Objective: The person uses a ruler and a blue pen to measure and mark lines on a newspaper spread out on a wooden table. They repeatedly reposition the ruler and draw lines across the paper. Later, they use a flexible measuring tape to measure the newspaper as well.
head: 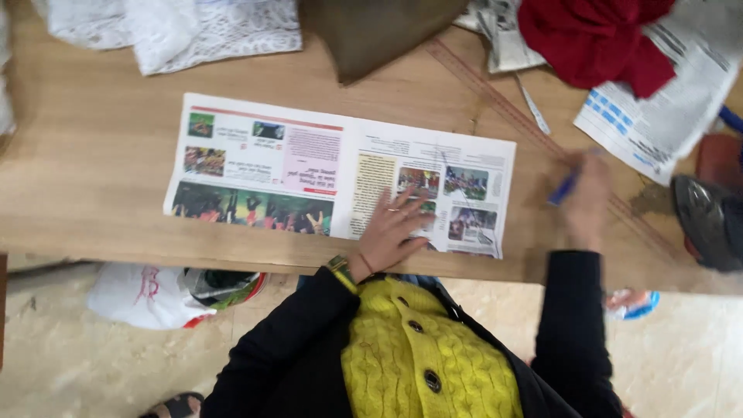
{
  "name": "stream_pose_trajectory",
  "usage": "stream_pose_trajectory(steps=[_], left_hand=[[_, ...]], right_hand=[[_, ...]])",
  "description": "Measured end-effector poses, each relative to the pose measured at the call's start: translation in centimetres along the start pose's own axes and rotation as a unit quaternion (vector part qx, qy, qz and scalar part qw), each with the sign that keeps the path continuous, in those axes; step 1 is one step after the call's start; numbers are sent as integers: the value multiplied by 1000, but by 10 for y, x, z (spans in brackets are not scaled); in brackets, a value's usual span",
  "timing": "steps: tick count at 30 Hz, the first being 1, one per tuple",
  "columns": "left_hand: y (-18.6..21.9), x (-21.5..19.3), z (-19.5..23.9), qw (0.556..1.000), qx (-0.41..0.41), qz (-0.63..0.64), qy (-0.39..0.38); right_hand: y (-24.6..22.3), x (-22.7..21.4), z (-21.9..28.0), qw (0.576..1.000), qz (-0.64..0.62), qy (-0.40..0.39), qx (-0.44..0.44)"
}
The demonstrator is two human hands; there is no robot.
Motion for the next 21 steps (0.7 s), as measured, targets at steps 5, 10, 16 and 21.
stream_pose_trajectory(steps=[5, 10, 16, 21], left_hand=[[-44, -86, 56, 909, -214, -357, -30], [-76, -102, 110, 818, -399, -413, -24], [-75, -96, 107, 806, -426, -412, -11], [-71, -108, 109, 840, -449, -290, 93]], right_hand=[[158, -22, 0, 966, 253, -51, -21], [147, -27, -11, 979, 185, -80, -31], [138, -53, 24, 999, -7, 14, -50], [55, -58, 57, 993, -26, 114, 12]])
Point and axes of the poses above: each hand's wrist, its own z-axis away from the middle knuckle, its own x-axis out of the palm, y = z × x, the point moved 4 cm from there along -z, towards the middle knuckle, and after that the axes turned 11 degrees about -z, right-handed, at the moved point
